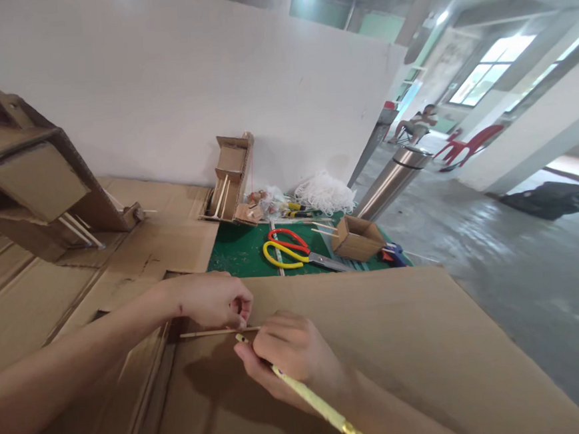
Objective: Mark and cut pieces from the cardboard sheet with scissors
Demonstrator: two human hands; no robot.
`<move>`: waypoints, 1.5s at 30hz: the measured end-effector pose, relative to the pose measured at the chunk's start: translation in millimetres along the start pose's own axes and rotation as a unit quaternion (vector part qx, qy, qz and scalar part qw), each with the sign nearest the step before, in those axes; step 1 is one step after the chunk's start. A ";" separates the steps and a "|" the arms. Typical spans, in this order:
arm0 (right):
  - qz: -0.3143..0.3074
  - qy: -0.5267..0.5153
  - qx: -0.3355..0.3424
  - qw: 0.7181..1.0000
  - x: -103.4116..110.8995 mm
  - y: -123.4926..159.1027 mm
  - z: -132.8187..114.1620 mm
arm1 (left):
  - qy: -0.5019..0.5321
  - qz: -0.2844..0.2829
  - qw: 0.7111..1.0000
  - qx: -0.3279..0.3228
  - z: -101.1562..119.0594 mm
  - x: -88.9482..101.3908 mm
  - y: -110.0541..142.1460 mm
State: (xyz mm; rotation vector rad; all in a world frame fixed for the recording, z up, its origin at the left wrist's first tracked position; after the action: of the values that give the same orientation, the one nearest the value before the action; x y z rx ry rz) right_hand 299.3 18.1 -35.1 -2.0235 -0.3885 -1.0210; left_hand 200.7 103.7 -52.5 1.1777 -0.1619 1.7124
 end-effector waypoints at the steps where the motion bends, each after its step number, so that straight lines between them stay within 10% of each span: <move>1: 0.000 -0.002 -0.001 1.000 -0.3 -0.3 0.4 | -0.001 0.000 1.000 0.001 -0.1 0.0 -0.2; 45: -0.039 -0.029 -0.106 0.993 -11.0 -9.3 11.0 | -0.025 0.001 1.000 -0.010 -3.9 -3.9 -2.1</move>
State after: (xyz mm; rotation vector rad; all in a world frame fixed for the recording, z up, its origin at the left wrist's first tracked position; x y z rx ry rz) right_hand 292.8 33.3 -42.4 -2.2459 -0.4061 -1.0914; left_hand 200.0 104.4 -58.2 1.2068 -0.2098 1.6807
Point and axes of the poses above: each hand's wrist, its own y-axis away from the middle knuckle, its own x-axis out of the back of the hand, z = x × y, the point moved 5 cm from there along -y, towards the middle knuckle
